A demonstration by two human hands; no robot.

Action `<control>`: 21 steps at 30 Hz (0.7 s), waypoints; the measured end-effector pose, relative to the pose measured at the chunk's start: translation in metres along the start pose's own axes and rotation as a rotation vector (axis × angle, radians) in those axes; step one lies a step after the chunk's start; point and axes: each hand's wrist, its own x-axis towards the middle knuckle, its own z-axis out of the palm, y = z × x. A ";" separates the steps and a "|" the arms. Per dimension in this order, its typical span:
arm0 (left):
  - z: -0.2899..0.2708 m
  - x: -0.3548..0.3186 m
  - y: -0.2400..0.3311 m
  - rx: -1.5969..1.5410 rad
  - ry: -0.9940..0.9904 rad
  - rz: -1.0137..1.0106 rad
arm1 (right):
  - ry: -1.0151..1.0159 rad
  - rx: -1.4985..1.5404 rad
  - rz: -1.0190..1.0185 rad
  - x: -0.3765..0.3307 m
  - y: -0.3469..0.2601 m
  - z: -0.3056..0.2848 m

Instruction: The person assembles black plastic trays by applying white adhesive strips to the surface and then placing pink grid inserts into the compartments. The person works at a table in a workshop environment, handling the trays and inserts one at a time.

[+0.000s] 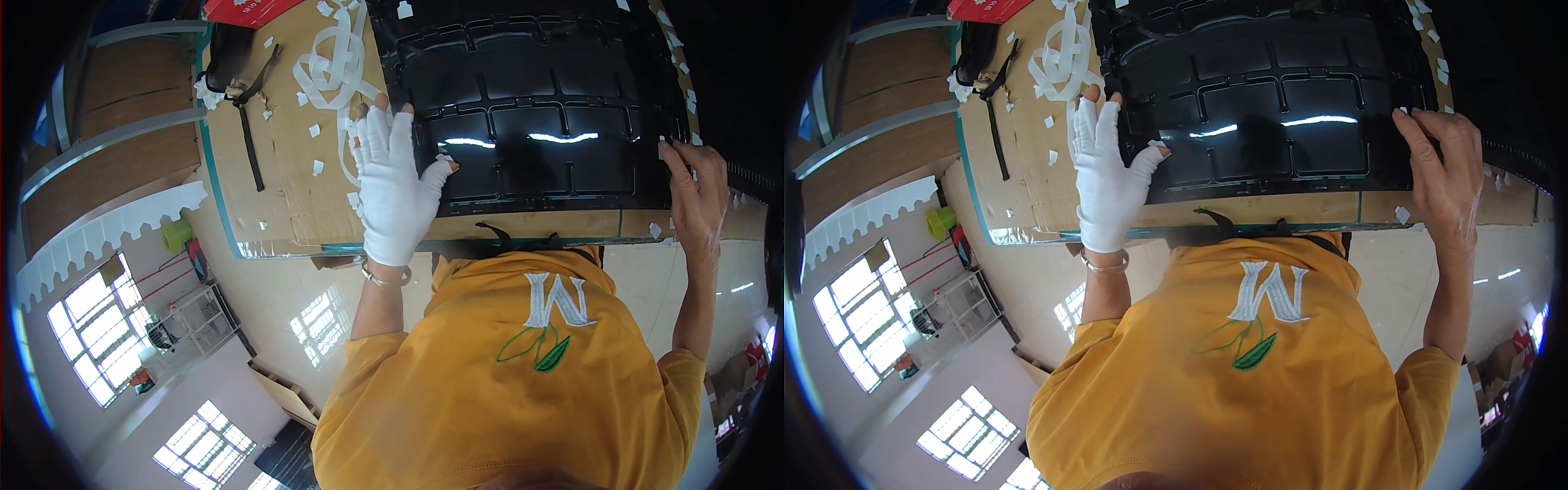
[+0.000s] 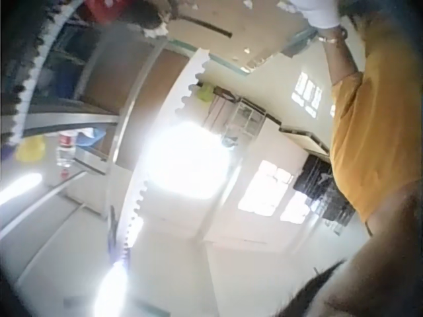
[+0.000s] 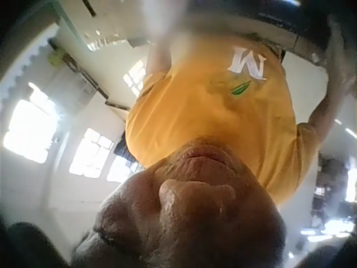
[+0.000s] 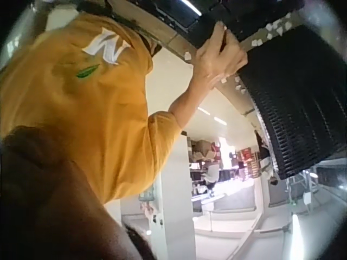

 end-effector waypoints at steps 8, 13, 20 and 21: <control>0.013 0.008 0.001 -0.230 0.100 -0.174 | 0.014 0.032 -0.010 0.008 -0.002 -0.001; 0.021 0.007 0.002 -0.300 0.067 -0.205 | 0.017 0.024 -0.008 0.005 -0.005 -0.002; 0.010 0.000 -0.002 -0.422 -0.061 -0.307 | -0.018 0.052 0.463 -0.013 0.005 0.010; 0.010 0.002 -0.001 -0.420 -0.074 -0.317 | -0.018 0.114 0.599 -0.009 0.004 0.014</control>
